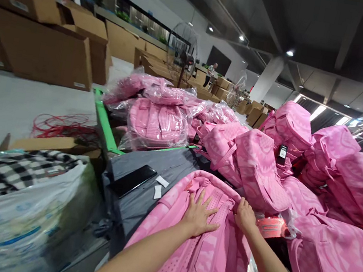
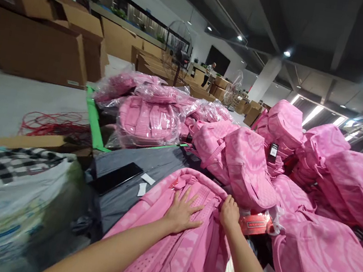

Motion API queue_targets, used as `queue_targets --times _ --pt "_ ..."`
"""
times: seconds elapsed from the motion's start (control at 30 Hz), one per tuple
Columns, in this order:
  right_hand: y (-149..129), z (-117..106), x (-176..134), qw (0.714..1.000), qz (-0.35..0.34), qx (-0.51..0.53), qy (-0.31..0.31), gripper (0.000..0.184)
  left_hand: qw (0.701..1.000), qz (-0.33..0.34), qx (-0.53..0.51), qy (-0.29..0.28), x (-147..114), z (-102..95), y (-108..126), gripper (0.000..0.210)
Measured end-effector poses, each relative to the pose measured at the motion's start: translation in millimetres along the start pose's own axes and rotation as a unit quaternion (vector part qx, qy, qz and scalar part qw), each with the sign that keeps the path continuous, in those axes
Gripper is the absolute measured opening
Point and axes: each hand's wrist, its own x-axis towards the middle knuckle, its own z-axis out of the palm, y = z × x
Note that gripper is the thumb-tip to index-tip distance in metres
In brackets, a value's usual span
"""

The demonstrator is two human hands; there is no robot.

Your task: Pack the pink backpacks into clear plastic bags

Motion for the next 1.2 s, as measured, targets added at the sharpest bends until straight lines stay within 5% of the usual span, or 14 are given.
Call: queue_targets --times 0.1,0.2,0.27,0.37,0.5,0.6,0.7,0.87,0.93,1.0,1.1,1.2 --pt "-38 -16 -73 0.996 -0.082 0.016 -0.017 0.048 1.0 0.001 0.002 -0.005 2 -2.1 2 0.069" --pt "-82 -21 -144 0.968 -0.236 0.087 -0.008 0.057 1.0 0.01 -0.012 -0.011 4 -7.6 1 0.065" --pt "-102 -16 -167 0.961 -0.254 0.103 -0.025 0.058 0.999 0.021 -0.03 -0.013 1 -14.9 0 0.064" --pt "-108 5 -164 0.976 -0.194 0.087 -0.049 0.056 0.994 0.091 -0.058 -0.034 -23 -29.8 1 0.056" --pt "-100 35 -143 0.976 -0.192 0.103 -0.025 0.054 0.947 0.296 -0.08 -0.1 -93 -37.2 0 0.033" --pt "-97 48 -139 0.975 -0.196 0.107 0.009 0.063 0.892 0.449 -0.012 -0.047 -126 -18.3 -5 0.033" --pt "-94 52 -138 0.967 -0.203 0.134 0.081 0.053 0.862 0.504 0.053 0.011 -122 13.9 -14 0.025" --pt "-90 16 -138 0.932 -0.22 0.211 0.196 0.04 0.882 0.466 0.053 0.041 -105 44.5 -23 0.014" --pt "-93 -11 -144 0.901 -0.336 0.224 0.161 0.03 0.901 0.425 0.055 0.065 -107 39.6 -22 0.02" --pt "-99 -28 -155 0.829 -0.51 0.216 0.075 0.02 0.929 0.359 0.053 0.072 -110 27.0 -20 0.039" --pt "-105 -23 -173 0.75 -0.631 0.198 -0.027 0.02 0.97 0.241 0.037 -0.002 -112 5.6 -17 0.054" --pt "-105 8 -184 0.743 -0.617 0.26 -0.006 0.023 0.978 0.199 0.016 -0.067 -108 -3.6 -14 0.05"
